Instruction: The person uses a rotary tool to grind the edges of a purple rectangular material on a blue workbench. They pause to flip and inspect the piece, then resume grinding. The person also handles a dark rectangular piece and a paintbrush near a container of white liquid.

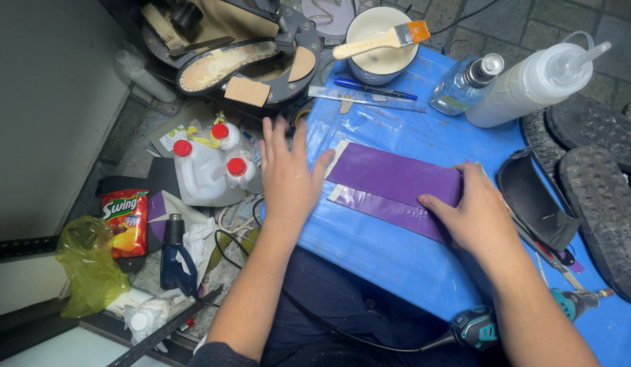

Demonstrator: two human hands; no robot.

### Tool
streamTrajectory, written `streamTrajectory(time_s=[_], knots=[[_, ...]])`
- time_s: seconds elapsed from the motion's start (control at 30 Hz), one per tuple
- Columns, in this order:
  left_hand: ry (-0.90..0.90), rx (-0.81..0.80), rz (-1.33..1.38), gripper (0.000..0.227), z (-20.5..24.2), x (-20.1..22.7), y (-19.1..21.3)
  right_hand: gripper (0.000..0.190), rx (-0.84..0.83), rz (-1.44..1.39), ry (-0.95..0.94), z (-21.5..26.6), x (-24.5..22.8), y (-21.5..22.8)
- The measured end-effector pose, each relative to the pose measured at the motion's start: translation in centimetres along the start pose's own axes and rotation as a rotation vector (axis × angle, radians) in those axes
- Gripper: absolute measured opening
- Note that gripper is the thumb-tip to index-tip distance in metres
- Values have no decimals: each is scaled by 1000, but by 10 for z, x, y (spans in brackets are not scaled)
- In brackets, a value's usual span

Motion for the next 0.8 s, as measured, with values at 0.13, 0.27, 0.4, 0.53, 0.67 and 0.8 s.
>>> streamTrajectory(time_s=[0.13,0.27,0.4,0.53,0.67,0.8], knots=[[86,-234,95,29,29,10,10,71,1,125,-53,8,-6,15],[-82,-387,661,54,63,56,29,59,0,-68,-21,24,-2,43],[-603,-573,988,47,95,100,63,38,154,-162,-52,72,18,66],[-682,-996,1245,44,127,125,68,18,442,-47,-64,146,53,64],[-648,-1189,1305,46,145,119,63,38,289,0,141,189,104,54],[-627,-1193,1309,49,151,107,64,65,253,45,241,192,136,39]])
Point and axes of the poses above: each hand's wrist, its own z-axis away from the middle knuckle, its own y-axis out of the back of the hand, x = y × z, the point moved 5 cm from there along -z, towards the middle knuckle, and after that the axes turned 2 degrees about z, right-handed, at the moved point
